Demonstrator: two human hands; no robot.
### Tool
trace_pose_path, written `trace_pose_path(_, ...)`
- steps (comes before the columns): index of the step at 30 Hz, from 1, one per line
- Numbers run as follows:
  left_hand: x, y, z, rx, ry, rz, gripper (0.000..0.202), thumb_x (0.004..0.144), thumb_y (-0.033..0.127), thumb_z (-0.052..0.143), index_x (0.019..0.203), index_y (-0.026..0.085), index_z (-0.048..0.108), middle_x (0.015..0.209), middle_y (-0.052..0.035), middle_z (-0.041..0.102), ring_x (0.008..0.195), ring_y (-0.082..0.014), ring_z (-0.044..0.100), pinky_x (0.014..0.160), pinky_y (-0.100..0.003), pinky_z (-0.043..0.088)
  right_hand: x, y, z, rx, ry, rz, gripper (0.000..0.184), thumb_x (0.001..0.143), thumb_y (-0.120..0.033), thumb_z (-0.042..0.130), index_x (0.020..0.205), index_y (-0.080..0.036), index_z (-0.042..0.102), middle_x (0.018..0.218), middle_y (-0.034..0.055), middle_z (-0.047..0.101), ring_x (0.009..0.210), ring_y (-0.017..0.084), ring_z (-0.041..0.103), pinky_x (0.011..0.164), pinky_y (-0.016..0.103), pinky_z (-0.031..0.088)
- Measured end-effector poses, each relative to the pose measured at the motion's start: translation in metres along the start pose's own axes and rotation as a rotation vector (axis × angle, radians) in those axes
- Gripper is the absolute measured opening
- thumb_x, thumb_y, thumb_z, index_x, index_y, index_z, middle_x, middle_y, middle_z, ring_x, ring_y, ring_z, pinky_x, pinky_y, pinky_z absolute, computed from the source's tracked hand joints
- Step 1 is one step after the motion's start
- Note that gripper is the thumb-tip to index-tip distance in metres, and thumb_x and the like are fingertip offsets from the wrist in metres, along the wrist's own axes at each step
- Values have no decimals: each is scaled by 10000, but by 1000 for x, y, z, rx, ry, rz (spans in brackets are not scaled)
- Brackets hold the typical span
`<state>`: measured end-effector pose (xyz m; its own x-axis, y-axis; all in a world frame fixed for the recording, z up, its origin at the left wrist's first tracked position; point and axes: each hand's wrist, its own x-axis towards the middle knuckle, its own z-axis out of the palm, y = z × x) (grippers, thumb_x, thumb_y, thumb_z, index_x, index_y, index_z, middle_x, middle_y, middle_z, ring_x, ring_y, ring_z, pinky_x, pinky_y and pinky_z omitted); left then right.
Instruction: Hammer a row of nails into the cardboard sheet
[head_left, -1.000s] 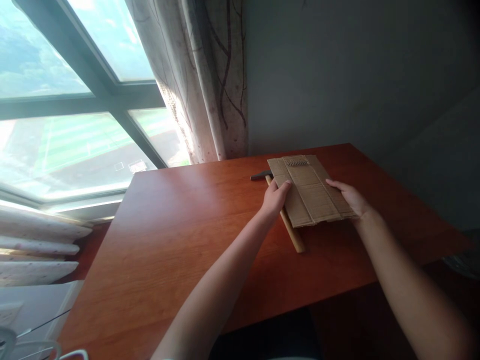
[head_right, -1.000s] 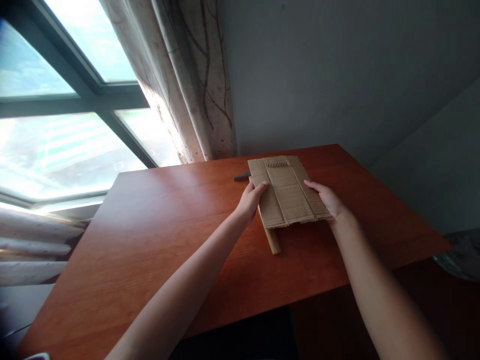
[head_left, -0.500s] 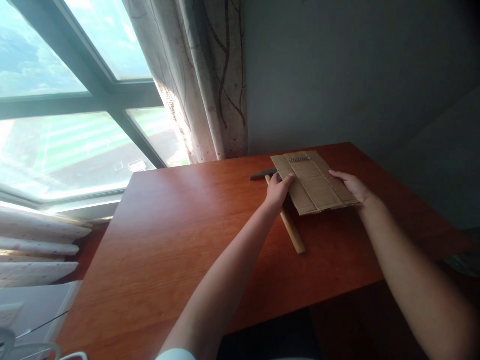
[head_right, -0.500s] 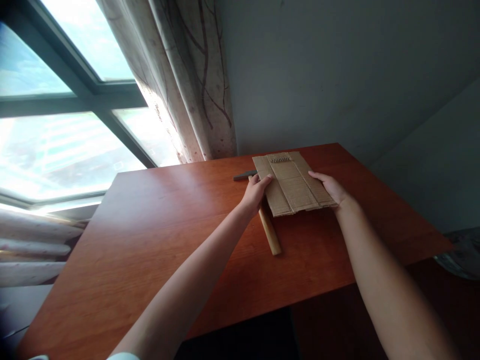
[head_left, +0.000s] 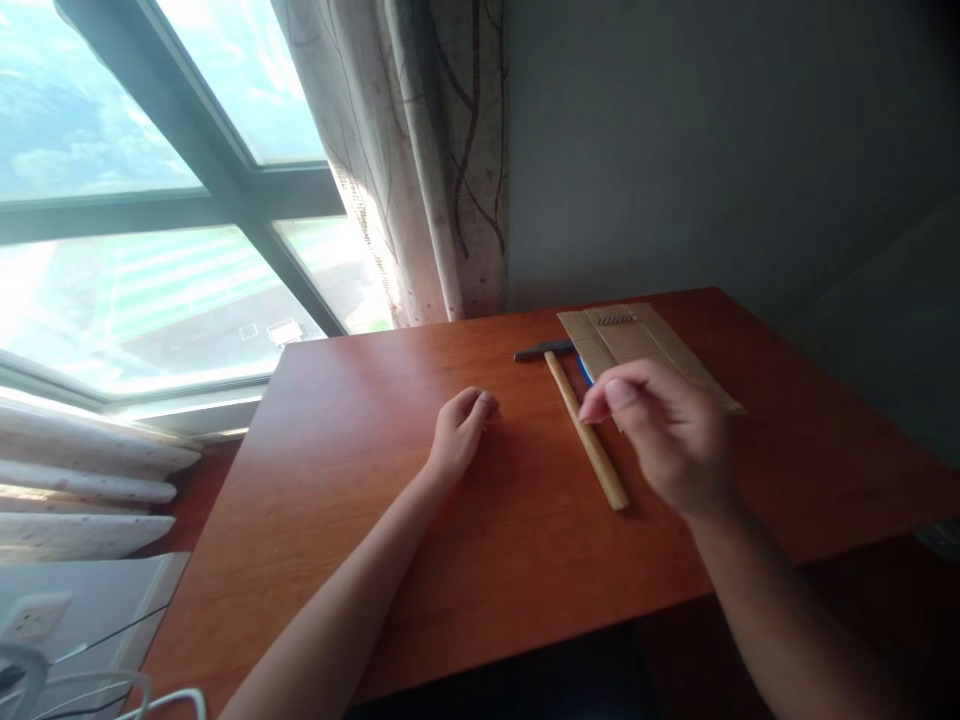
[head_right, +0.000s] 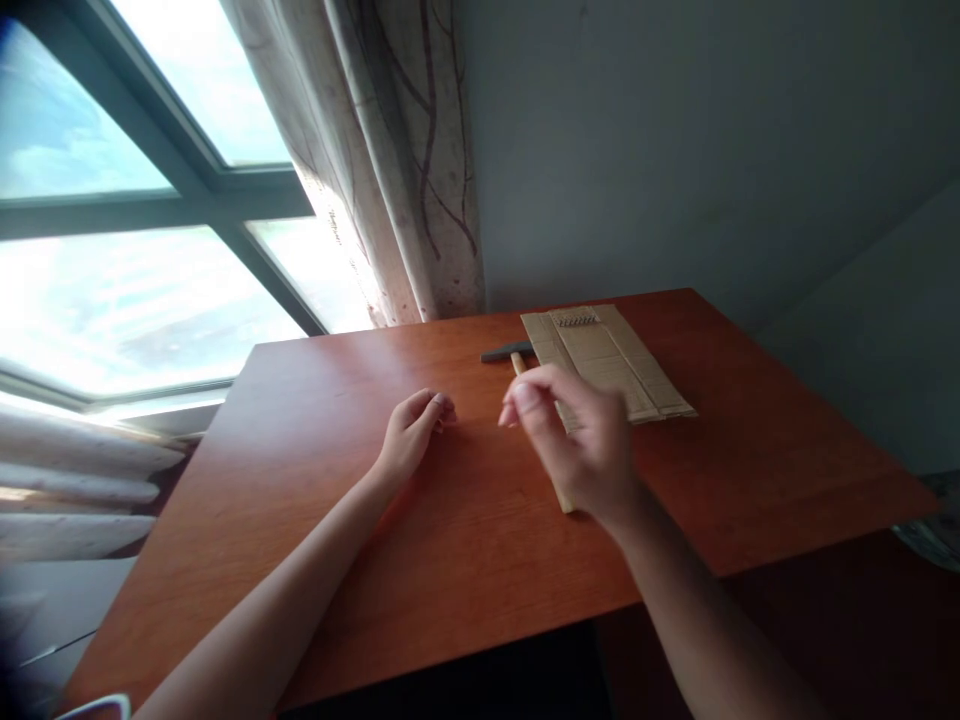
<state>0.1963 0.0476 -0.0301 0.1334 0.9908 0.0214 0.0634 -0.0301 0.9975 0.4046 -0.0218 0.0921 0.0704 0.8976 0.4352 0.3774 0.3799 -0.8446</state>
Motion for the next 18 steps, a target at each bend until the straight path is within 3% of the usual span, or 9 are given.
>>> trace_pose_path(3, -13, -2, -12, 85, -13, 66, 351, 918, 477, 548, 763, 176, 641, 712, -26, 655, 669, -159, 578, 657, -266, 458, -3, 6, 62, -4, -253, -87, 340, 970, -400, 471, 686, -244, 572, 650, 0, 610, 609, 155, 566, 619, 283, 413)
trace_pose_path(6, -20, -3, -18, 137, -14, 121, 279, 924, 413, 538, 846, 181, 672, 799, -37, 696, 737, -191, 604, 697, -280, 458, 3, 39, 115, -121, -229, -42, 373, 971, -398, 446, 640, -227, 452, 586, -13, 525, 564, 145, 485, 579, 279, 308)
trace_pose_path(8, -22, -4, -19, 207, 1, 139, 211, 899, 349, 550, 835, 189, 673, 808, -40, 711, 748, -214, 621, 696, -288, 448, 6, 61, 138, -204, -217, 13, 370, 954, -392, 455, 629, -228, 391, 593, -6, 520, 572, 153, 470, 580, 289, 271)
trace_pose_path(11, -21, -6, -18, 370, -10, 158, 148, 855, 264, 553, 771, 205, 661, 771, -49, 716, 694, -228, 623, 667, -299, 418, 2, 82, 152, -221, -167, 59, 363, 954, -395, 431, 639, -234, 348, 593, -5, 505, 569, 157, 450, 589, 294, 263)
trace_pose_path(18, -21, -5, -15, 551, -76, 211, 151, 894, 243, 503, 832, 225, 640, 771, -52, 689, 650, -198, 590, 643, -282, 364, 0, 107, 143, -190, -192, 99, 368, 958, -398, 410, 633, -237, 351, 562, -21, 471, 536, 144, 426, 568, 280, 267)
